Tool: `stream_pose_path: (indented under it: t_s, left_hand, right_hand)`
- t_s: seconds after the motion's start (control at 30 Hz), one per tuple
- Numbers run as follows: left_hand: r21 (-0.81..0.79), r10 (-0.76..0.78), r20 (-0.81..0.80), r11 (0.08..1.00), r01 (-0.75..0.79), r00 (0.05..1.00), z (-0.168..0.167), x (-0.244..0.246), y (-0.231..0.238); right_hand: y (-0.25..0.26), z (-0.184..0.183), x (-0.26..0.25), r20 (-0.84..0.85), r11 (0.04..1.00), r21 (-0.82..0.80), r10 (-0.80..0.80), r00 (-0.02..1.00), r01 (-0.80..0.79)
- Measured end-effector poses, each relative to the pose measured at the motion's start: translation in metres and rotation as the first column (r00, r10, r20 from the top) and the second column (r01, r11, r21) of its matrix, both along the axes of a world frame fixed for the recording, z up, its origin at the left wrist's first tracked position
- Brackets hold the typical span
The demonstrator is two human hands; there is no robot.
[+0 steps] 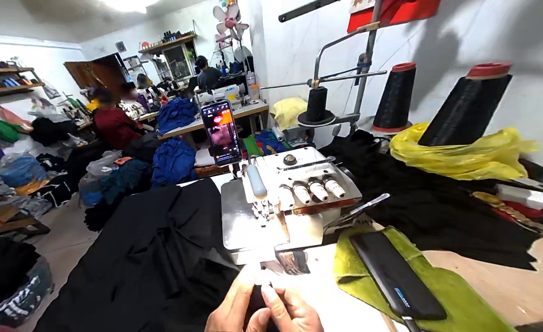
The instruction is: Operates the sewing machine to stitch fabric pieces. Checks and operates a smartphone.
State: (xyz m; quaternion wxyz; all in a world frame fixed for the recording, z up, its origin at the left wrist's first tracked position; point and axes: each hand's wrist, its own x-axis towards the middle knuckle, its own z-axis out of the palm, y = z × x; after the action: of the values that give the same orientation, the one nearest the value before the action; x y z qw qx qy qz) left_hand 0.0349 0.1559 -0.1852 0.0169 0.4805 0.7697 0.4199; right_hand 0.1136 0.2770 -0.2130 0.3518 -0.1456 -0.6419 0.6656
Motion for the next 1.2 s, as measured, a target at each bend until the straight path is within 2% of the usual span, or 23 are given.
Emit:
stream_pose_path:
  t_s: [0.1,0.23,0.3,0.4,0.47,0.57,0.63,0.7,0.73,0.8,0.83,0.9,0.97,1.0,1.07,1.2]
  left_hand:
    - [0.055,0.056,0.016,0.997,-0.057,0.998,-0.006,-0.002,-0.011]
    - [0.168,0.172,-0.037,0.972,-0.164,0.984,-0.003,0.011,-0.024]
    - [0.244,0.223,-0.054,0.948,-0.204,0.973,0.002,0.015,-0.030]
    - [0.340,0.279,-0.094,0.911,-0.232,0.956,0.017,0.017,-0.041]
    - [0.390,0.318,-0.139,0.888,-0.244,0.938,0.033,0.014,-0.044]
    - [0.401,0.397,-0.250,0.873,-0.279,0.883,0.073,-0.004,-0.041]
    - [0.483,0.495,-0.315,0.818,-0.312,0.810,0.095,-0.033,-0.024]
    - [0.525,0.589,-0.315,0.761,-0.381,0.744,0.101,-0.069,-0.003]
    - [0.470,0.576,-0.275,0.779,-0.415,0.770,0.097,-0.084,0.005]
    - [0.231,0.462,-0.136,0.875,-0.426,0.876,0.077,-0.100,0.018]
    - [0.115,0.410,-0.120,0.910,-0.398,0.904,0.061,-0.098,0.025]
    - [-0.003,0.303,-0.188,0.951,-0.309,0.934,0.017,-0.086,0.042]
    - [-0.017,0.222,-0.259,0.972,-0.234,0.940,-0.024,-0.077,0.051]
    - [0.022,0.237,-0.321,0.970,-0.243,0.917,-0.038,-0.075,0.055]
    - [0.107,0.286,-0.370,0.958,-0.266,0.884,-0.048,-0.074,0.059]
    - [0.161,0.310,-0.393,0.950,-0.267,0.866,-0.050,-0.074,0.058]
  right_hand:
    - [-0.001,-0.006,0.004,-0.147,1.000,-0.005,-0.004,0.989,0.003]
    - [-0.007,-0.021,0.002,-0.198,0.992,-0.039,-0.128,0.972,0.123]
    - [-0.008,-0.028,0.006,-0.231,0.997,0.069,-0.024,0.973,0.041]
    - [-0.005,-0.020,0.019,-0.103,0.942,0.313,0.164,0.981,-0.124]
    - [0.002,-0.028,0.021,-0.016,0.903,0.386,0.209,0.978,-0.187]
    - [0.014,-0.023,0.022,0.107,0.931,0.325,0.137,0.985,-0.165]
    - [0.025,-0.010,0.019,0.158,0.960,0.243,0.102,0.982,-0.139]
    - [0.036,-0.003,0.009,0.141,0.978,0.177,0.089,0.986,-0.114]
    - [0.040,-0.004,0.004,0.147,0.983,0.158,0.075,0.986,-0.098]
    - [0.049,-0.011,-0.006,0.204,0.988,0.146,0.013,0.979,-0.043]
    - [0.053,-0.017,-0.010,0.231,0.989,0.144,-0.006,0.973,-0.028]
    - [0.058,-0.031,-0.013,0.243,0.987,0.158,-0.019,0.970,-0.020]
    - [0.061,-0.046,-0.013,0.207,0.985,0.172,-0.005,0.978,-0.032]
    - [0.061,-0.052,-0.013,0.192,0.985,0.168,0.000,0.981,-0.033]
    - [0.061,-0.056,-0.011,0.188,0.987,0.156,0.000,0.982,-0.030]
    - [0.061,-0.055,-0.011,0.197,0.983,0.177,0.001,0.980,-0.036]
